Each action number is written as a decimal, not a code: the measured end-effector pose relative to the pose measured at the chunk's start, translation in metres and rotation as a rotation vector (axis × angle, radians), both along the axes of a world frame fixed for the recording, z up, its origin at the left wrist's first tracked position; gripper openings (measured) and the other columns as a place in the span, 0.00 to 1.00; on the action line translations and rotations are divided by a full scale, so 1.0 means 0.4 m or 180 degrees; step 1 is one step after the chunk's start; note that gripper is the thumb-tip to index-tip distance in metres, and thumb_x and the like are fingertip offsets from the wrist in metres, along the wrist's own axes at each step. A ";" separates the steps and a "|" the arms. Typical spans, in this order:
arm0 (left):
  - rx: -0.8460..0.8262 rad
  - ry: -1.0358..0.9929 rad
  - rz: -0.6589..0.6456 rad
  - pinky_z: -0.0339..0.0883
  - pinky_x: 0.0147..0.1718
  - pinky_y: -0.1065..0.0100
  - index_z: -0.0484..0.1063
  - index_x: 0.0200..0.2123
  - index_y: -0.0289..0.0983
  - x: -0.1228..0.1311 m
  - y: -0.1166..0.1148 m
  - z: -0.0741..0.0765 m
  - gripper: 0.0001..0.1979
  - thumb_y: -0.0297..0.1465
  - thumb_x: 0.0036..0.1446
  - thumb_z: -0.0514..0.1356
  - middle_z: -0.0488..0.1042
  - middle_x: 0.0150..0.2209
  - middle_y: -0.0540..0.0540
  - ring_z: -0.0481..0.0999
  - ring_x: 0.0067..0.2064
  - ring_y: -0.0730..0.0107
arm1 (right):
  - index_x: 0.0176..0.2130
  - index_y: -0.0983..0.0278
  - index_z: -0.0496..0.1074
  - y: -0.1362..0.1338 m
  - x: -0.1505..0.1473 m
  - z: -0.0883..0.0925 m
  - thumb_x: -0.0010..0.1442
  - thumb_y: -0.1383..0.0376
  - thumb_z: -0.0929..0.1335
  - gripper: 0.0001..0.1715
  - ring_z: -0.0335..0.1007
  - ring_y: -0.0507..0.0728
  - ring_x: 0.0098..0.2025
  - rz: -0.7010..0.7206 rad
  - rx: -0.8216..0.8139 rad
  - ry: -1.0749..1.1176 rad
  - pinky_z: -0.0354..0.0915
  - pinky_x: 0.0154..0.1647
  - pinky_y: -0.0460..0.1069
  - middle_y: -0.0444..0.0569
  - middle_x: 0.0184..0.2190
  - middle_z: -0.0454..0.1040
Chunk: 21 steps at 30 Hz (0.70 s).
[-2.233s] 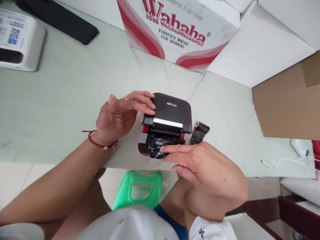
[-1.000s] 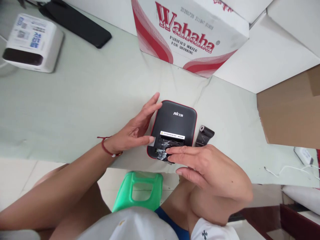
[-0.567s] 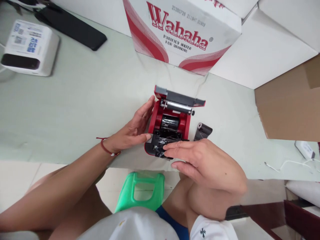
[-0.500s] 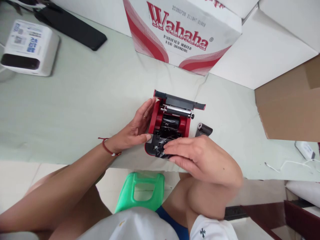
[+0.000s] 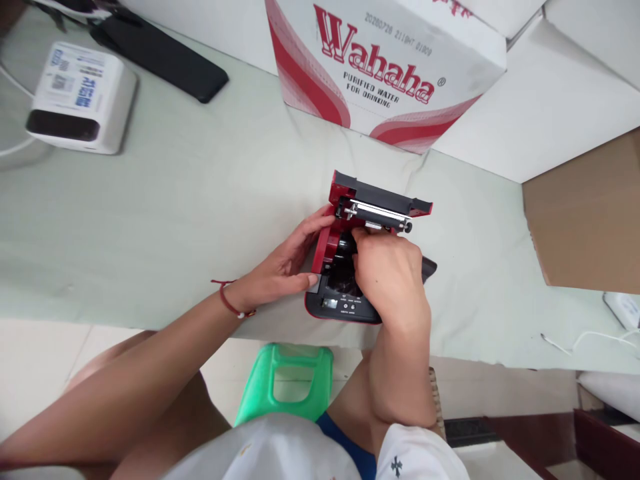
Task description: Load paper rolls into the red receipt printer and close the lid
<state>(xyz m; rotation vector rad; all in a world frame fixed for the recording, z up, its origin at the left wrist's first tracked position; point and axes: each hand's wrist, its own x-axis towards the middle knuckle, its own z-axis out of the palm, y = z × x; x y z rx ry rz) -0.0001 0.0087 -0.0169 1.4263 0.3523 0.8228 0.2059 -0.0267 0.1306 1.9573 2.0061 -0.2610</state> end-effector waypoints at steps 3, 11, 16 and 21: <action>-0.0110 -0.0147 0.0061 0.45 0.89 0.34 0.52 0.87 0.58 0.007 -0.008 -0.006 0.54 0.49 0.67 0.76 0.46 0.91 0.42 0.48 0.91 0.38 | 0.61 0.62 0.84 0.005 -0.004 -0.001 0.76 0.67 0.69 0.20 0.88 0.75 0.51 -0.0152 -0.0192 -0.0022 0.75 0.43 0.62 0.64 0.57 0.88; -0.0148 -0.0176 0.0074 0.46 0.89 0.33 0.59 0.85 0.58 0.005 -0.005 0.000 0.52 0.47 0.65 0.78 0.49 0.91 0.43 0.49 0.91 0.36 | 0.64 0.56 0.82 -0.106 0.150 0.097 0.79 0.60 0.71 0.18 0.82 0.60 0.37 0.0224 0.0084 0.2106 0.78 0.40 0.56 0.52 0.51 0.87; -0.0324 -0.0230 0.0050 0.49 0.89 0.33 0.61 0.85 0.59 0.004 -0.004 0.003 0.51 0.45 0.65 0.78 0.50 0.91 0.45 0.50 0.91 0.36 | 0.63 0.49 0.83 -0.200 0.278 0.124 0.76 0.48 0.77 0.21 0.86 0.66 0.46 -0.1080 0.1165 0.2702 0.81 0.43 0.58 0.51 0.52 0.88; -0.0449 -0.0253 0.0100 0.57 0.87 0.35 0.63 0.84 0.57 0.007 -0.007 0.004 0.50 0.43 0.64 0.78 0.52 0.90 0.45 0.57 0.88 0.36 | 0.61 0.60 0.84 -0.126 0.306 0.026 0.74 0.53 0.72 0.24 0.84 0.66 0.40 -0.1497 0.0565 0.1678 0.78 0.44 0.61 0.53 0.42 0.89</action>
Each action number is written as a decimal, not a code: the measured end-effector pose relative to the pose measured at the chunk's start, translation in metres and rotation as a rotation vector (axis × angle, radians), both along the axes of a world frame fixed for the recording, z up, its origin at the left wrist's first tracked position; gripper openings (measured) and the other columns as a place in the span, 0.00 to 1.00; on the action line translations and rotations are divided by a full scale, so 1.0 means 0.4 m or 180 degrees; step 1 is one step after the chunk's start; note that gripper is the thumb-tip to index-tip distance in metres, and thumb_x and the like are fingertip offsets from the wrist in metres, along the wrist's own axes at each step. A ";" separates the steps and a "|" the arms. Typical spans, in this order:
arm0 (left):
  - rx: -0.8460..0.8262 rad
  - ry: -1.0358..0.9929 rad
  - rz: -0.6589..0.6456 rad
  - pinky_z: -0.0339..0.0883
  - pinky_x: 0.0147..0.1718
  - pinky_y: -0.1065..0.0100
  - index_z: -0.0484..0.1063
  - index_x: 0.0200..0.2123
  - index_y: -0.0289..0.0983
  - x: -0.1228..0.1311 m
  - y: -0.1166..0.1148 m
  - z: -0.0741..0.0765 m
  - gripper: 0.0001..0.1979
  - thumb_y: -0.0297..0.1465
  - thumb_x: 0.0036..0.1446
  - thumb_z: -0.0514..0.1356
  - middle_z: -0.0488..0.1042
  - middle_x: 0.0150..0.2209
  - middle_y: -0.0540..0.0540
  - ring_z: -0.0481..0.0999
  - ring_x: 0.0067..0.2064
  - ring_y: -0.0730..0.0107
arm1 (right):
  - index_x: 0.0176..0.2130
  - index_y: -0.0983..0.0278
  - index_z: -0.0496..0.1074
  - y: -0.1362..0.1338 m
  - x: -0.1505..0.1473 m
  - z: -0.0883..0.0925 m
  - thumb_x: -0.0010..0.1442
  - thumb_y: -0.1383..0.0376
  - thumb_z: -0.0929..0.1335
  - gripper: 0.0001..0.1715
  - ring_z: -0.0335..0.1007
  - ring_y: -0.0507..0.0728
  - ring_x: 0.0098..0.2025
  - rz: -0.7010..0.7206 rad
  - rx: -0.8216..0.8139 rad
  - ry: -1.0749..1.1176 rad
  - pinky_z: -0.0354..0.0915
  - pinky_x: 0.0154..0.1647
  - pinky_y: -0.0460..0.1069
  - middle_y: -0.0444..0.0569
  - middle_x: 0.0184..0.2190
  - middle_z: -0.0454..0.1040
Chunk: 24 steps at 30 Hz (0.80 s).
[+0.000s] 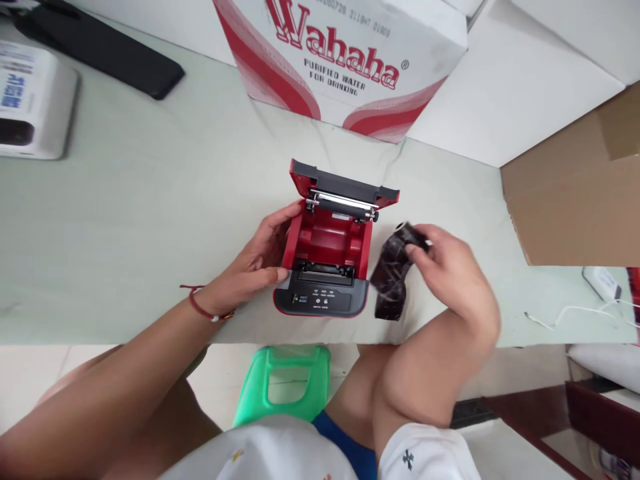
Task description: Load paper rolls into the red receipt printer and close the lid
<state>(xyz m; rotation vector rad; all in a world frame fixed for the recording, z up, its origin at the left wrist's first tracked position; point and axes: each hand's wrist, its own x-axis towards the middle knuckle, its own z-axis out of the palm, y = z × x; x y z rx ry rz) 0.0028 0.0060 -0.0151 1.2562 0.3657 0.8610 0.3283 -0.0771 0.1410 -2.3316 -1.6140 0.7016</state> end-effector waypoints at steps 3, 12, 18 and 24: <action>-0.0078 -0.0052 0.0014 0.66 0.84 0.37 0.64 0.83 0.57 0.006 -0.002 0.005 0.49 0.43 0.63 0.78 0.55 0.89 0.45 0.64 0.86 0.36 | 0.58 0.61 0.86 0.052 -0.014 -0.051 0.71 0.60 0.70 0.21 0.86 0.67 0.48 0.0450 -0.0489 -0.0087 0.79 0.51 0.61 0.56 0.50 0.90; -0.0167 -0.0090 0.0049 0.69 0.82 0.42 0.66 0.82 0.58 0.012 0.002 0.003 0.49 0.44 0.61 0.79 0.57 0.89 0.48 0.65 0.85 0.37 | 0.69 0.64 0.82 0.031 0.045 -0.066 0.69 0.61 0.71 0.33 0.85 0.68 0.47 0.0168 -0.0622 -0.0438 0.79 0.53 0.63 0.60 0.54 0.88; -0.0088 -0.0064 0.0008 0.73 0.80 0.44 0.64 0.82 0.58 0.009 0.002 0.006 0.48 0.45 0.64 0.77 0.57 0.89 0.48 0.68 0.83 0.39 | 0.57 0.61 0.87 0.045 0.068 -0.119 0.64 0.67 0.72 0.23 0.86 0.67 0.51 0.0287 -0.0826 -0.0385 0.77 0.54 0.60 0.57 0.57 0.89; -0.0077 -0.0051 0.0020 0.74 0.79 0.49 0.64 0.83 0.57 0.006 0.002 0.003 0.48 0.46 0.65 0.77 0.59 0.88 0.48 0.69 0.82 0.41 | 0.53 0.57 0.87 -0.020 0.055 0.009 0.69 0.59 0.75 0.14 0.78 0.56 0.33 0.1335 -0.1033 0.0497 0.76 0.38 0.51 0.47 0.44 0.89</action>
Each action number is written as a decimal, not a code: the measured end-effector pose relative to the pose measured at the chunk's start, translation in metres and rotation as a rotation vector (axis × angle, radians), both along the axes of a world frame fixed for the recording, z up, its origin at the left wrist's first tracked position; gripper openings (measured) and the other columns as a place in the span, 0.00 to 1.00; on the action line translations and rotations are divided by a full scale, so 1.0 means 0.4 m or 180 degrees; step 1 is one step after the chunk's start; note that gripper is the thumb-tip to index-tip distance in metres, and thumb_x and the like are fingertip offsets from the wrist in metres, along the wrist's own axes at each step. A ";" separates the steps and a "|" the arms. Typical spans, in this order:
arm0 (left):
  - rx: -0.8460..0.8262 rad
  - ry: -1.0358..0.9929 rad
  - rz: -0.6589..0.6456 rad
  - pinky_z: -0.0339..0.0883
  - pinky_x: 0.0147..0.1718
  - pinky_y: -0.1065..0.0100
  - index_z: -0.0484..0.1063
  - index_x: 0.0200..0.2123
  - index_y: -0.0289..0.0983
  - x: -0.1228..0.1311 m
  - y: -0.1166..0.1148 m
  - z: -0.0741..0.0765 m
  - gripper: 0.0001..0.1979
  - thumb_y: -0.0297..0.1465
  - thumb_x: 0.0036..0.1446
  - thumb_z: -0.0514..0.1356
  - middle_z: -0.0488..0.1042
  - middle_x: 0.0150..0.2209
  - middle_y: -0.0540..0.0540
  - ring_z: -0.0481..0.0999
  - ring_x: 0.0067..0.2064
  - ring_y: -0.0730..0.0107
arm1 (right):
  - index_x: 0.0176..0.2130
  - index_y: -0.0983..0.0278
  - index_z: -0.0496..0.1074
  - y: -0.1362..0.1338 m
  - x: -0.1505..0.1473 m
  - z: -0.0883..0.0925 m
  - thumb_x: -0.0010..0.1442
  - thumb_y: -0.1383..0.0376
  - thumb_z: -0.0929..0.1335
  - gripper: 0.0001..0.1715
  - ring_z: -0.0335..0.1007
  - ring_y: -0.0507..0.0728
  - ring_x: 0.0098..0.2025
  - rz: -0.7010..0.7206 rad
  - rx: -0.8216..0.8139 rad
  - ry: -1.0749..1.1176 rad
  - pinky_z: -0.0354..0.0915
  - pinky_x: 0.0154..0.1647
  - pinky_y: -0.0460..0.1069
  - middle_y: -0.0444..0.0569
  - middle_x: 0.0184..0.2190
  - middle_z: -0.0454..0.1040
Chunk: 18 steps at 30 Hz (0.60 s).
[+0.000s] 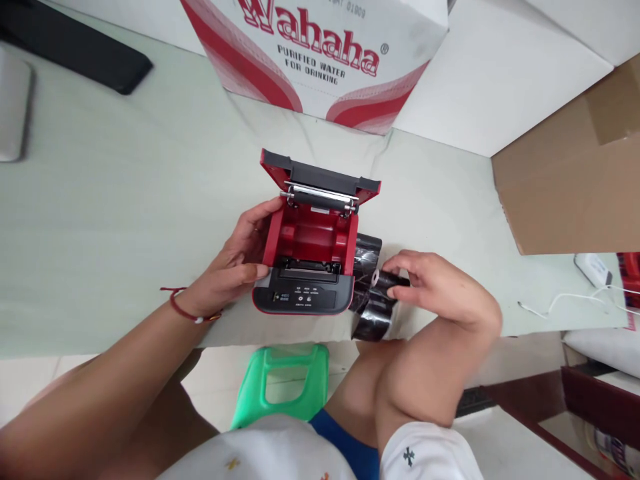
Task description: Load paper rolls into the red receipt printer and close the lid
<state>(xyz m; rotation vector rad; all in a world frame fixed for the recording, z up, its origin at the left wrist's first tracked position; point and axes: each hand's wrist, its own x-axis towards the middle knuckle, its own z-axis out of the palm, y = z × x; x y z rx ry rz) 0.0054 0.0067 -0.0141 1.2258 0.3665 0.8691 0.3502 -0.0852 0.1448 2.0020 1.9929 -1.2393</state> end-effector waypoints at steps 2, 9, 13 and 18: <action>-0.0010 0.0010 0.0014 0.72 0.80 0.50 0.64 0.83 0.56 0.000 0.000 0.000 0.48 0.46 0.64 0.78 0.57 0.89 0.49 0.66 0.84 0.41 | 0.55 0.58 0.85 -0.028 -0.008 0.054 0.75 0.58 0.75 0.13 0.80 0.55 0.35 0.0630 0.0205 0.0604 0.76 0.38 0.49 0.49 0.45 0.87; -0.0021 0.0013 0.0062 0.69 0.82 0.47 0.65 0.82 0.58 0.003 -0.001 -0.005 0.49 0.46 0.62 0.78 0.57 0.88 0.50 0.63 0.86 0.39 | 0.64 0.54 0.79 -0.026 -0.107 0.104 0.82 0.61 0.70 0.15 0.86 0.56 0.43 0.1576 0.1160 0.1590 0.78 0.44 0.49 0.49 0.48 0.88; -0.0010 -0.0011 0.0059 0.68 0.83 0.46 0.65 0.82 0.58 0.005 -0.001 -0.004 0.48 0.45 0.62 0.79 0.55 0.89 0.50 0.63 0.86 0.39 | 0.60 0.59 0.83 0.033 -0.206 0.049 0.79 0.62 0.72 0.15 0.84 0.59 0.44 0.0704 0.1439 0.0662 0.77 0.45 0.52 0.53 0.50 0.86; -0.0109 -0.0068 0.0054 0.57 0.88 0.38 0.67 0.81 0.58 0.010 -0.003 -0.001 0.49 0.45 0.60 0.80 0.56 0.89 0.49 0.57 0.88 0.34 | 0.61 0.61 0.84 0.087 -0.296 -0.006 0.75 0.63 0.70 0.19 0.85 0.68 0.51 0.0316 0.1265 -0.0772 0.76 0.47 0.58 0.57 0.53 0.86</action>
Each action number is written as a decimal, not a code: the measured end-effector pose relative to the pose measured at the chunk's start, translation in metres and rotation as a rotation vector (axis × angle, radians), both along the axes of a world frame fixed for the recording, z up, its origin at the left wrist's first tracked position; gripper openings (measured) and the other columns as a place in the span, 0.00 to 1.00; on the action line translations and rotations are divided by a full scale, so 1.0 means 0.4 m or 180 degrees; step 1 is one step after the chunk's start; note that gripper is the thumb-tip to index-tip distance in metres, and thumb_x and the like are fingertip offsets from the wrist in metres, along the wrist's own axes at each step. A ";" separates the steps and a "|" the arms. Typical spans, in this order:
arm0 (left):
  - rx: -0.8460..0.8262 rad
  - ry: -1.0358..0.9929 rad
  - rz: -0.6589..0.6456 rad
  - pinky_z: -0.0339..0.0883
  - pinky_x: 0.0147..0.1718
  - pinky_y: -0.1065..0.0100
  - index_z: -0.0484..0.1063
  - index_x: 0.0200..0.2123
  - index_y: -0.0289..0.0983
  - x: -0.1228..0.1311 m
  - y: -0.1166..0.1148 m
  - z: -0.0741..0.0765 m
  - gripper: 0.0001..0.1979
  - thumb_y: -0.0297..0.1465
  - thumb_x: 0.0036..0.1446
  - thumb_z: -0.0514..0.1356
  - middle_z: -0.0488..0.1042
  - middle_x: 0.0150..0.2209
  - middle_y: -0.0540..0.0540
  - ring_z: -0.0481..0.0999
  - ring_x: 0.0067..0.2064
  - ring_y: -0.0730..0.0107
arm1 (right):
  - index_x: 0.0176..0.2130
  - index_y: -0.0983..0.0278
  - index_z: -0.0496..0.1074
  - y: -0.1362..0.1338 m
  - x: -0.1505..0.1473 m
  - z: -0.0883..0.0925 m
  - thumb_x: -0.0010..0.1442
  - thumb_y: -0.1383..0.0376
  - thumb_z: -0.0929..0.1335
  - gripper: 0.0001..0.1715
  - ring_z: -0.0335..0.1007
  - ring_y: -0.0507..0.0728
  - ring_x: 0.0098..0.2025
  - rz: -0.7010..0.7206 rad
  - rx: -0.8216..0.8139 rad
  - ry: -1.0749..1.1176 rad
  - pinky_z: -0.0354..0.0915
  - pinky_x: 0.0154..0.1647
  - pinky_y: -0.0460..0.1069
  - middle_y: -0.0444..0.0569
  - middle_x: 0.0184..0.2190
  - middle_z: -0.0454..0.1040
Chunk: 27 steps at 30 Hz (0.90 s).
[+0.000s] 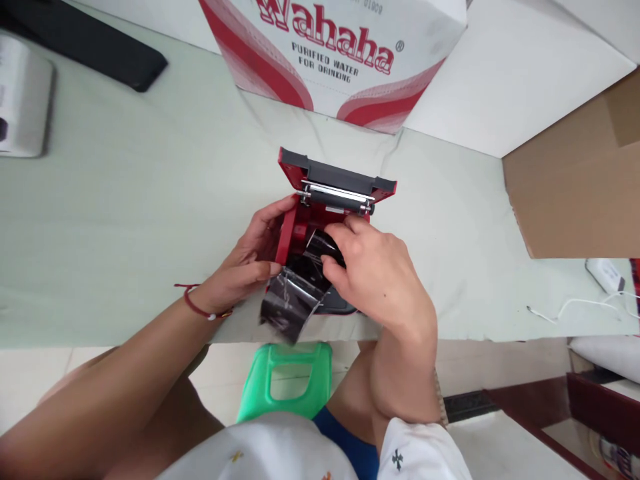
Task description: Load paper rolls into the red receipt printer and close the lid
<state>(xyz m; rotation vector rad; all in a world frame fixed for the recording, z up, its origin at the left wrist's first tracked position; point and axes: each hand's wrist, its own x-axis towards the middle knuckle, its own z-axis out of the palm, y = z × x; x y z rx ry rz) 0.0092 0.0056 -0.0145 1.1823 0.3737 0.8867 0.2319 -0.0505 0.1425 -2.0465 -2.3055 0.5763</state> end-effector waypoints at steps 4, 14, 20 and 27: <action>-0.0026 0.0006 -0.0022 0.52 0.89 0.35 0.66 0.81 0.59 0.002 -0.003 0.007 0.46 0.45 0.65 0.78 0.54 0.89 0.49 0.53 0.90 0.34 | 0.63 0.61 0.84 0.015 -0.040 -0.003 0.76 0.66 0.69 0.21 0.86 0.71 0.52 -0.0223 -0.0213 -0.0498 0.76 0.45 0.61 0.58 0.58 0.85; 0.0107 0.0037 -0.0037 0.44 0.90 0.31 0.66 0.81 0.60 0.002 0.003 0.001 0.47 0.47 0.63 0.78 0.55 0.89 0.49 0.49 0.90 0.33 | 0.69 0.62 0.82 0.023 -0.022 -0.009 0.78 0.70 0.69 0.26 0.86 0.73 0.60 -0.0140 -0.0162 -0.0003 0.80 0.63 0.69 0.58 0.64 0.85; 0.0068 0.0037 -0.0035 0.48 0.89 0.33 0.66 0.81 0.60 0.002 0.005 -0.007 0.48 0.47 0.61 0.79 0.55 0.89 0.49 0.53 0.89 0.33 | 0.69 0.62 0.83 0.026 -0.017 -0.032 0.79 0.67 0.69 0.25 0.88 0.75 0.59 -0.0320 -0.0034 -0.0043 0.81 0.64 0.72 0.60 0.63 0.87; 0.0075 0.0022 -0.0013 0.56 0.86 0.33 0.66 0.81 0.58 0.005 0.004 -0.004 0.49 0.47 0.61 0.78 0.56 0.88 0.48 0.58 0.87 0.32 | 0.65 0.63 0.84 -0.002 0.022 -0.017 0.80 0.69 0.68 0.21 0.89 0.67 0.60 0.0174 0.0176 0.0654 0.84 0.64 0.64 0.55 0.63 0.89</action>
